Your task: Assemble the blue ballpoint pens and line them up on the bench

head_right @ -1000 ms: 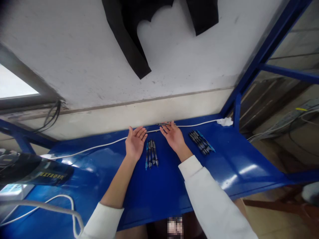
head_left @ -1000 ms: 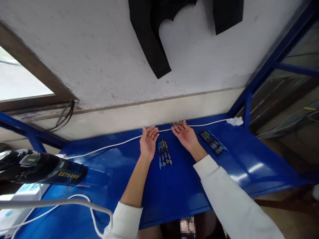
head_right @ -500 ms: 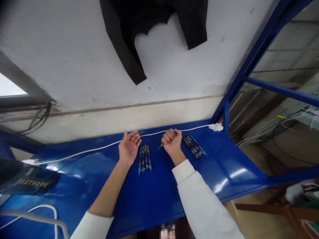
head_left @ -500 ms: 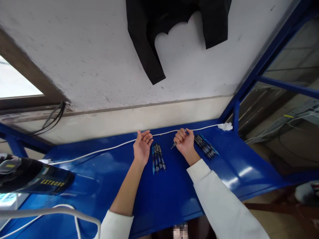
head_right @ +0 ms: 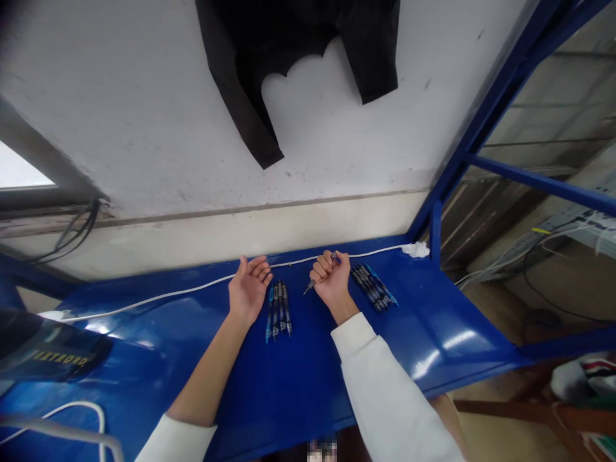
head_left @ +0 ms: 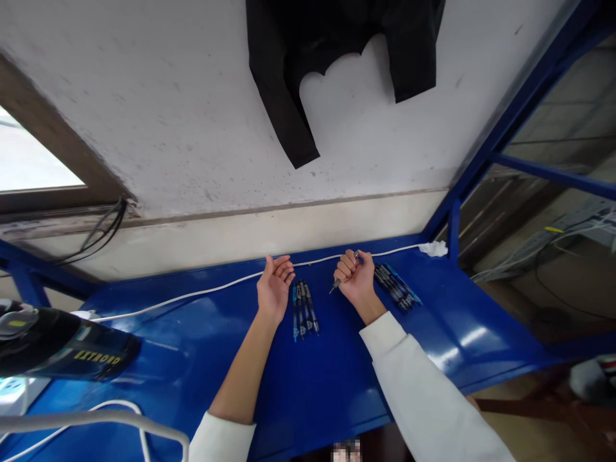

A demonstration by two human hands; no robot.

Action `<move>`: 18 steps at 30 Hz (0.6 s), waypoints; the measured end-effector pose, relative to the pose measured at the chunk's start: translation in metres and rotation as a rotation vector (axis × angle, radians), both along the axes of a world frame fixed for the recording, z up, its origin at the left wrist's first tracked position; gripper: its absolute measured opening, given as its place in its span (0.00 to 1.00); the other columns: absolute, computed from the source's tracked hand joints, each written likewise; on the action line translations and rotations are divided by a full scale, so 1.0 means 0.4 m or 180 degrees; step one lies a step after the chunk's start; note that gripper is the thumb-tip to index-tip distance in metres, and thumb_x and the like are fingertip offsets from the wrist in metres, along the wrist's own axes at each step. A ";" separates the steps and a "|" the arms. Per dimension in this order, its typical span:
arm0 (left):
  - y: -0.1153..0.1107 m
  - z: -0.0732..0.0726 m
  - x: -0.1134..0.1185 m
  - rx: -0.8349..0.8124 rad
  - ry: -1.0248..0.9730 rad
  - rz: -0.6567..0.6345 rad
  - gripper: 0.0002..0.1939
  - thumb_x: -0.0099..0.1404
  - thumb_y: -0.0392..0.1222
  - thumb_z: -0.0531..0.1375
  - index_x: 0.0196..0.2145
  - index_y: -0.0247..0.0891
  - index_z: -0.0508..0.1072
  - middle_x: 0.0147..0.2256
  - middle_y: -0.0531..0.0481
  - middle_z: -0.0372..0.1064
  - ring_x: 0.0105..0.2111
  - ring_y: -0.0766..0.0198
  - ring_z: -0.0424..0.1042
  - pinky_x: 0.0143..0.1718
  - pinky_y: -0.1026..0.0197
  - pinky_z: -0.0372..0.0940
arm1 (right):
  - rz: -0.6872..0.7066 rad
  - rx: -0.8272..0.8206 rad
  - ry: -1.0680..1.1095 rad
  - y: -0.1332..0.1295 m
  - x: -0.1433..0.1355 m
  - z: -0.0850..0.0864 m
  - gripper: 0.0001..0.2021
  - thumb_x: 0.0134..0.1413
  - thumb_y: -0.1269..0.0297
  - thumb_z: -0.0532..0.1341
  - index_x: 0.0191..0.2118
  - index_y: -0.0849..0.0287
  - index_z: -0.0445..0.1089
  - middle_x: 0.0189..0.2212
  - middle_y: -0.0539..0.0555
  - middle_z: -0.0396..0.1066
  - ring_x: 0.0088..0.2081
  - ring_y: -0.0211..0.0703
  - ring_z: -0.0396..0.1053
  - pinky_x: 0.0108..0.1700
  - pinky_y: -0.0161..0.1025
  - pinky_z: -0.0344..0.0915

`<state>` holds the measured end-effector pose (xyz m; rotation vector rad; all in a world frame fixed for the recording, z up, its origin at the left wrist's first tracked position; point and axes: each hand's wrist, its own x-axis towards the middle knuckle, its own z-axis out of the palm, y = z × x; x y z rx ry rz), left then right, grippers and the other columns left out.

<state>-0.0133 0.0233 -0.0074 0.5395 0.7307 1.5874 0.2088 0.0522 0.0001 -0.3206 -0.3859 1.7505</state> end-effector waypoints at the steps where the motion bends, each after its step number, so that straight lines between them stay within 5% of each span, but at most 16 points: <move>1: 0.000 0.000 0.000 -0.0002 0.0015 0.0002 0.25 0.71 0.64 0.65 0.41 0.37 0.85 0.36 0.44 0.78 0.37 0.61 0.77 0.44 0.59 0.69 | -0.0007 0.0006 -0.0072 0.000 -0.002 0.003 0.23 0.65 0.51 0.63 0.24 0.53 0.53 0.17 0.40 0.45 0.17 0.33 0.38 0.18 0.33 0.47; 5: -0.002 0.002 0.002 0.0022 0.0058 -0.0033 0.24 0.71 0.64 0.66 0.41 0.38 0.85 0.36 0.45 0.79 0.37 0.61 0.77 0.44 0.59 0.69 | -0.0124 0.0006 -0.0315 0.002 -0.021 0.014 0.16 0.64 0.53 0.67 0.29 0.54 0.66 0.15 0.38 0.43 0.17 0.33 0.42 0.20 0.33 0.54; 10: -0.003 0.003 0.008 0.0073 0.0128 0.0043 0.22 0.69 0.62 0.68 0.40 0.37 0.85 0.36 0.45 0.79 0.36 0.62 0.76 0.42 0.61 0.69 | -0.0453 0.0034 -0.0843 -0.001 -0.045 0.012 0.17 0.63 0.44 0.66 0.38 0.53 0.75 0.24 0.46 0.68 0.30 0.41 0.70 0.37 0.39 0.72; 15: -0.001 -0.005 0.020 0.0083 0.0441 0.0168 0.23 0.66 0.61 0.71 0.40 0.36 0.85 0.35 0.44 0.81 0.36 0.61 0.78 0.43 0.60 0.69 | -0.0941 0.0765 -0.2366 -0.072 -0.044 -0.005 0.31 0.63 0.27 0.61 0.46 0.54 0.79 0.21 0.46 0.65 0.24 0.39 0.62 0.28 0.36 0.63; 18: -0.004 -0.010 0.031 0.0144 0.0998 0.0283 0.24 0.67 0.63 0.70 0.40 0.37 0.85 0.38 0.41 0.83 0.41 0.55 0.81 0.48 0.56 0.68 | -0.0953 0.1044 -0.2968 -0.149 -0.030 -0.012 0.31 0.70 0.31 0.55 0.50 0.55 0.80 0.18 0.44 0.59 0.20 0.39 0.55 0.24 0.38 0.56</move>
